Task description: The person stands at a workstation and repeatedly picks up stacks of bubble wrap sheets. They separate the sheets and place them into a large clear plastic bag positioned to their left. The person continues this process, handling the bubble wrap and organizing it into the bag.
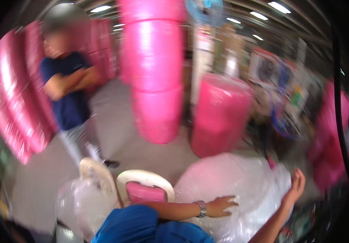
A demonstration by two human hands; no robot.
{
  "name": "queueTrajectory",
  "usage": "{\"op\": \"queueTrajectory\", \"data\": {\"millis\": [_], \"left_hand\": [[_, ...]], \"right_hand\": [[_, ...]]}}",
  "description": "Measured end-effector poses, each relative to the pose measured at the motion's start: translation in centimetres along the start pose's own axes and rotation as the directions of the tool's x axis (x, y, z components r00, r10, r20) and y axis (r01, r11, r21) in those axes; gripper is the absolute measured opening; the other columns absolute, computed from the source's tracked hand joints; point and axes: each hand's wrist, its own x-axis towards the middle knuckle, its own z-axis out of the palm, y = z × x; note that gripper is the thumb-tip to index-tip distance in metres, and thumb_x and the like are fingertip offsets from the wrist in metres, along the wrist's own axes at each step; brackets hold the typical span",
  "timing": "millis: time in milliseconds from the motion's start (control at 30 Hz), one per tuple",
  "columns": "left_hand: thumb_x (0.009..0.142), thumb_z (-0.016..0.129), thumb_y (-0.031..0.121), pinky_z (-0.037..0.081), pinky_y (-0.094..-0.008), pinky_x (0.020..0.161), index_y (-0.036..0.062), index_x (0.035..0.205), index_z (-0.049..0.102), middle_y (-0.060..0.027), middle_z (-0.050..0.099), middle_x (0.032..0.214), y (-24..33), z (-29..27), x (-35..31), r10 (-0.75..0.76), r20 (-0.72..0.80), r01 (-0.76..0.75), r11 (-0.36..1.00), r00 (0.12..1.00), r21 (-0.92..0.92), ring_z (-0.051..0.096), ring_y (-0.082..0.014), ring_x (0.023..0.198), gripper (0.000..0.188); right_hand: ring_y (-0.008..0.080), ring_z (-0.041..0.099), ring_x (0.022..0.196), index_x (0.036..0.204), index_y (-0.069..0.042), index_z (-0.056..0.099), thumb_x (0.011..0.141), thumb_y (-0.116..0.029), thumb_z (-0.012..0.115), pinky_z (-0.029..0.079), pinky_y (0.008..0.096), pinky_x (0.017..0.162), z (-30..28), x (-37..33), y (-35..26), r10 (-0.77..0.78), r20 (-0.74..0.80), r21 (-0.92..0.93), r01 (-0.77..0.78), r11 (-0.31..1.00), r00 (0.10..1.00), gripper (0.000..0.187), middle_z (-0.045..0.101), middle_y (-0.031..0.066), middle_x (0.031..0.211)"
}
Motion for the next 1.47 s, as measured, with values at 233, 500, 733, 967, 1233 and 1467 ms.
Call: {"op": "queueTrajectory", "data": {"millis": [233,500,733,967,1233,1467], "left_hand": [[0.082,0.051,0.003,0.041,-0.0279,0.084,-0.0005,0.116,0.044,-0.0086,0.05,0.111,0.8,-0.4,0.2,-0.226,0.252,0.339,0.617,0.941,-0.711,0.051,-0.0169,0.096,0.035],[0.082,0.054,0.006,0.039,-0.0273,0.086,0.0026,0.132,0.02,-0.013,0.047,0.113,-2.7,7.3,3.9,-0.145,0.695,0.635,0.567,0.704,-0.525,0.048,-0.0164,0.1,0.061],[0.082,0.055,0.006,0.042,-0.0248,0.078,0.0046,0.132,0.022,-0.008,0.052,0.101,2.9,10.6,8.2,0.254,0.886,0.537,0.719,0.388,-0.442,0.05,-0.0109,0.086,0.06],[0.084,0.053,0.013,0.043,-0.0241,0.073,0.0053,0.125,0.036,-0.0073,0.051,0.104,13.8,17.5,4.5,0.308,0.943,0.339,0.88,0.124,-0.332,0.051,-0.0115,0.087,0.046],[0.082,0.057,0.012,0.039,-0.0236,0.082,0.0014,0.121,0.041,-0.0075,0.048,0.108,23.0,26.8,-7.7,0.337,0.937,0.067,0.941,-0.096,-0.331,0.047,-0.0108,0.091,0.043],[0.083,0.057,0.018,0.038,-0.0239,0.083,0.0017,0.119,0.044,-0.0085,0.05,0.109,28.2,30.4,-15.0,0.513,0.842,-0.053,0.848,-0.166,-0.527,0.047,-0.0132,0.094,0.042]], "right_hand": [[0.0263,0.057,0.074,0.091,-0.004,0.057,0.071,0.004,0.056,0.047,0.0318,0.064,-0.4,-11.8,-2.1,-0.28,0.114,-0.294,0.302,0.907,0.953,0.021,0.057,0.0108,0.08],[0.0185,0.056,0.063,0.094,-0.003,0.059,0.08,-0.008,0.056,0.045,0.0271,0.058,-10.2,-28.4,-4.1,0.383,-0.414,-0.597,-0.564,0.571,0.826,0.016,0.058,0.0105,0.076],[0.0321,0.053,0.094,0.106,-0.005,0.051,0.082,-0.019,0.049,0.043,0.0387,0.079,-9.7,-38.8,-5.0,0.557,-0.603,-0.376,-0.819,0.433,0.571,0.027,0.054,0.0181,0.095],[0.0313,0.052,0.095,0.117,-0.007,0.048,0.079,-0.024,0.055,0.042,0.0372,0.082,-6.4,-51.5,-10.3,0.574,-0.807,0.054,-0.952,0.301,0.136,0.042,0.054,0.0178,0.102],[0.0223,0.053,0.091,0.122,-0.001,0.042,0.083,-0.035,0.055,0.039,0.0302,0.084,-8.3,-70.4,-16.9,0.123,-0.729,0.541,-0.456,0.707,-0.673,0.054,0.054,0.0147,0.106],[0.0178,0.038,0.105,0.129,-0.012,0.035,0.076,-0.057,0.052,0.029,0.0374,0.089,-17.6,-78.5,-18.8,0.313,-0.634,0.53,-0.102,0.842,-0.707,0.071,0.041,0.0036,0.119]]}}
